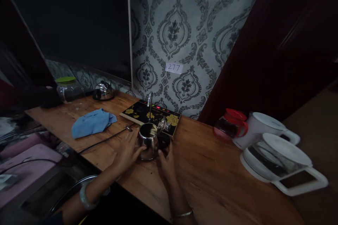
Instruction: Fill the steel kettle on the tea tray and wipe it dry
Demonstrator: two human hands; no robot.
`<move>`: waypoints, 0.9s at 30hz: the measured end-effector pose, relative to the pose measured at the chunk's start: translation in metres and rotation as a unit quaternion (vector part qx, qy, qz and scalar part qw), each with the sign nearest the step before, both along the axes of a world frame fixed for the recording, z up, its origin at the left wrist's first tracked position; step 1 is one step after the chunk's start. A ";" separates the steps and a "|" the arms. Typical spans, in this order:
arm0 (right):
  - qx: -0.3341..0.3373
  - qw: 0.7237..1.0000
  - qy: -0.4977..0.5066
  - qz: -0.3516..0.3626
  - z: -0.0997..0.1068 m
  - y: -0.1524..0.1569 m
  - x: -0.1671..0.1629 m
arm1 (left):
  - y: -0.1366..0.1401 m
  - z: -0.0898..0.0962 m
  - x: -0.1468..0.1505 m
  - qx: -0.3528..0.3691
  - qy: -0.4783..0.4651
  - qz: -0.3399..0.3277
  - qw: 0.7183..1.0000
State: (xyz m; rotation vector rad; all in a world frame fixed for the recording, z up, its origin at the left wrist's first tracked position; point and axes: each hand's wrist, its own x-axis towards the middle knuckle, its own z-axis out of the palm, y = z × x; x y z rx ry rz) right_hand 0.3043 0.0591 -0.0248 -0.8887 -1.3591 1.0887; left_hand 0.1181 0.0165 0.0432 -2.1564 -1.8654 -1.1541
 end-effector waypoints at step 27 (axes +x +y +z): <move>0.010 1.000 0.006 -0.006 -0.010 0.003 -0.003 | -0.008 -0.016 -0.009 -0.002 -0.031 -0.027 0.999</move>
